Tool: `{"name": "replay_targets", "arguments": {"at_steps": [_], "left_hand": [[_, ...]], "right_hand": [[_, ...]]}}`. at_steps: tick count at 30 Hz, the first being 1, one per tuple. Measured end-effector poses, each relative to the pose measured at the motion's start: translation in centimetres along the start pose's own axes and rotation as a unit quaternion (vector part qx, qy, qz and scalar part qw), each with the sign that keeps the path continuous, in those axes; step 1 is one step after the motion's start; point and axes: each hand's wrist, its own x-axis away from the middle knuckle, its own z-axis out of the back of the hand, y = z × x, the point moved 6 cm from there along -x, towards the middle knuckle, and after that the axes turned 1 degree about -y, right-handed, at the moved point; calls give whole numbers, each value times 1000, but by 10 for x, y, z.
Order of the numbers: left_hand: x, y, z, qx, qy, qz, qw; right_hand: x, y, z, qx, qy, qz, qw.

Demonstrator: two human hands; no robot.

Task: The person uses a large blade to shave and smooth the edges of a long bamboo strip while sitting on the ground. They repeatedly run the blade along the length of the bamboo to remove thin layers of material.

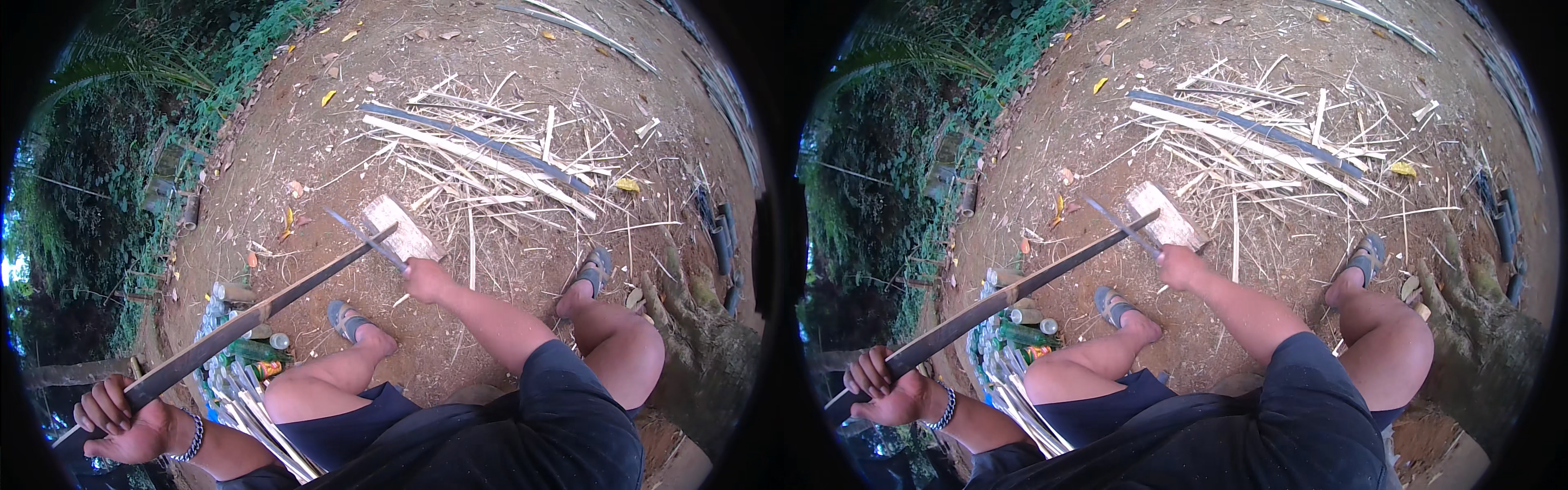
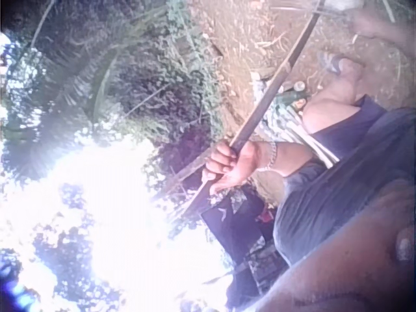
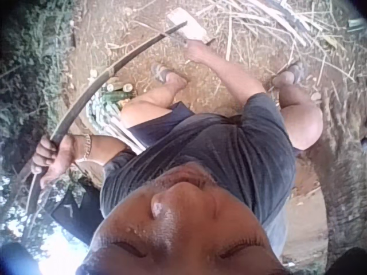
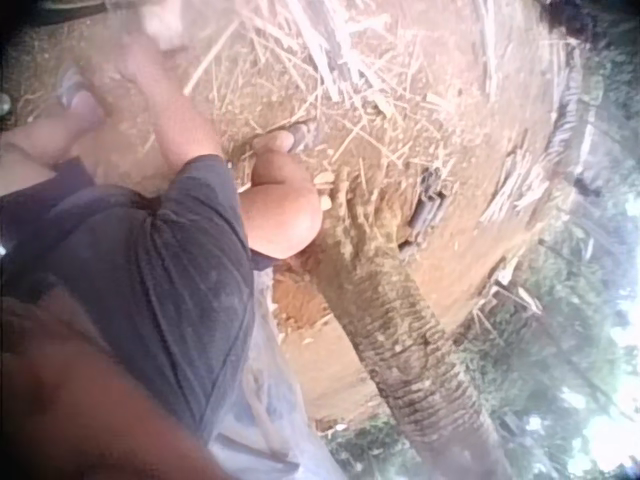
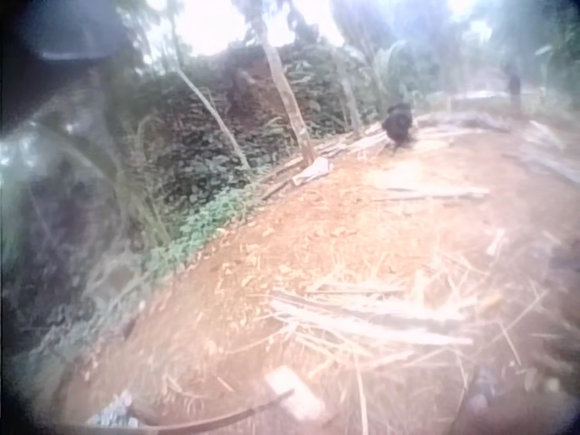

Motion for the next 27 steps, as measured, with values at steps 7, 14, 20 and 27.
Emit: {"name": "replay_targets", "arguments": {"at_steps": [7, 14, 20, 27], "left_hand": [[3, -1, 1, 27, -1, 16, 999], [12, 4, 11, 32, -4, -8, 999], [21, 2, -23, 87, -75, -1, 993], [20, 2, -30, 83, -66, -13, 994]], "right_hand": [[-78, 136, -39, 148, 27, -20, 988], [-57, 113, -20, 47, 42, -64, 996], [77, -79, -2, -60, 48, 139, 987], [38, -14, -29, -128, 68, 32, 989]]}}
